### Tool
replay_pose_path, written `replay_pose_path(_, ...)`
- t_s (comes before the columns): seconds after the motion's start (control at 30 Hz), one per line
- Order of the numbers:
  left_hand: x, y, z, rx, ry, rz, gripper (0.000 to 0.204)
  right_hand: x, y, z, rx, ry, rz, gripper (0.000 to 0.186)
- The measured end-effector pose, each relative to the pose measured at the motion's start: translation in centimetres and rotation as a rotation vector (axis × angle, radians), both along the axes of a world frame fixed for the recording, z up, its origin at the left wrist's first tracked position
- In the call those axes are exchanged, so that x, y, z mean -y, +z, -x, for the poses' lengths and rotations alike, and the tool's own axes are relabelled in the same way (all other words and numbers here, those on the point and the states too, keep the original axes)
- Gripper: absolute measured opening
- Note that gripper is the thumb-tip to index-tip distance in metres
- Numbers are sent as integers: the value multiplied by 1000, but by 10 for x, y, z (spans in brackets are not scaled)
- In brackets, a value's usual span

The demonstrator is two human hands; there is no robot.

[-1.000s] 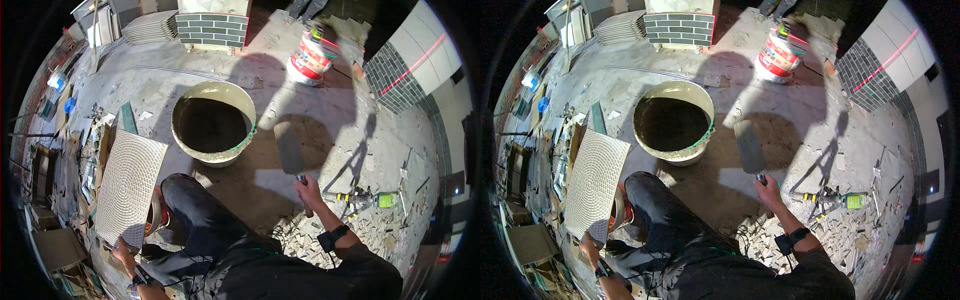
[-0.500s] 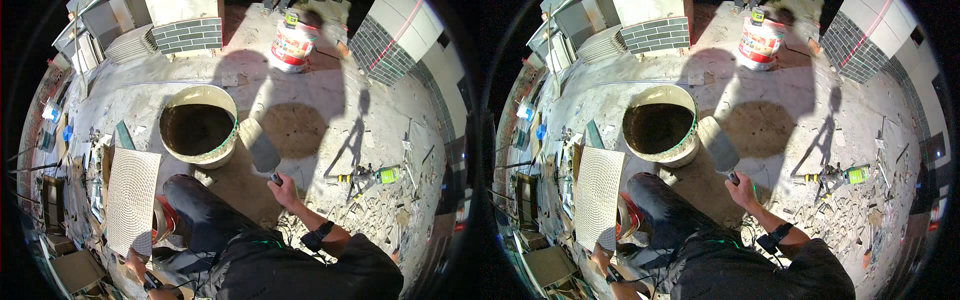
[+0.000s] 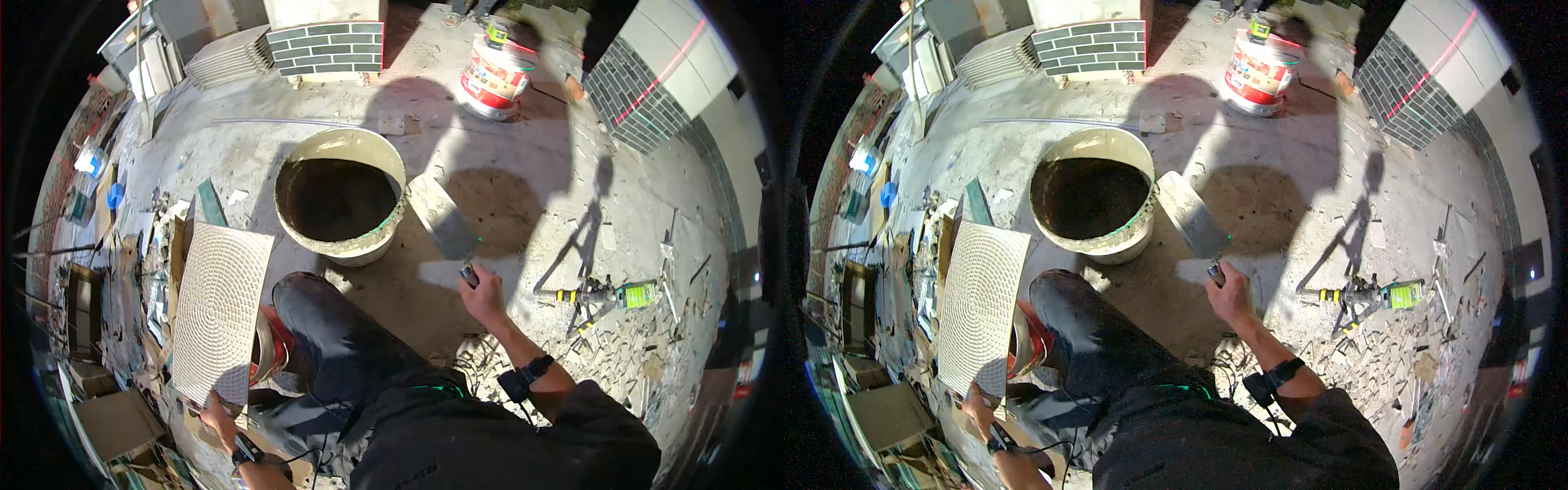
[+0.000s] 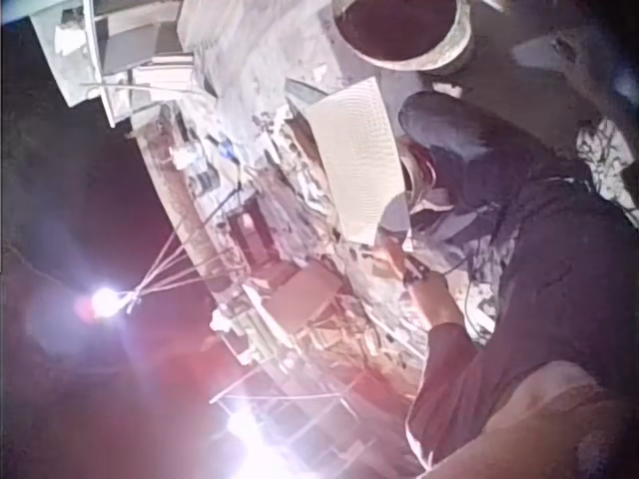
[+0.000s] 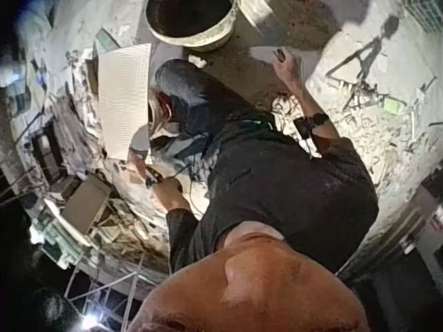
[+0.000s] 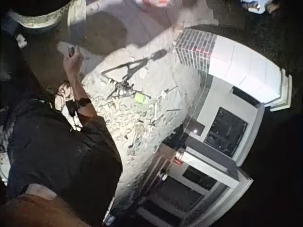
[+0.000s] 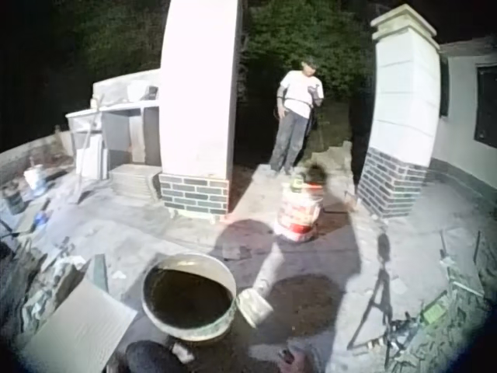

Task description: Applying mortar to a tile and attaching it to a curved wall using a laser level guide.

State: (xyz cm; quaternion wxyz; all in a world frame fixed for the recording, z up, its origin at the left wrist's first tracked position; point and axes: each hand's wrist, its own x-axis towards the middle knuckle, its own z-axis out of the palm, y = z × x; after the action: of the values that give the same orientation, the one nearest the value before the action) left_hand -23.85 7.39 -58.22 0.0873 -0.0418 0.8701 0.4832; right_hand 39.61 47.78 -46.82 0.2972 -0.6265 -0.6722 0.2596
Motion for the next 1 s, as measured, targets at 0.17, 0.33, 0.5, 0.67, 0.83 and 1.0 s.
replay_pose_path(0.17, -4, -1, -4, 15, 74, 200, 83, 22, 34, 3, 91, 68, -46, 21)
replay_pose_path(0.33, -6, 0, -9, -30, 17, 104, 78, 56, 41, 21, 164, 89, -57, 23)
replay_pose_path(0.5, -14, 7, -15, -20, -43, -72, 71, 67, 49, 26, 189, 107, 3, 20)
replay_pose_path(0.67, -27, 25, -29, -18, 69, 130, 73, 63, 77, 26, 107, 170, 243, 23)
replay_pose_path(0.83, -34, 39, -46, -124, 21, 6, 75, 26, 113, 38, 135, 223, 66, 24)
replay_pose_path(1.0, -28, 35, -49, -87, -49, -149, 81, -43, 131, 61, 243, 157, -746, 43)
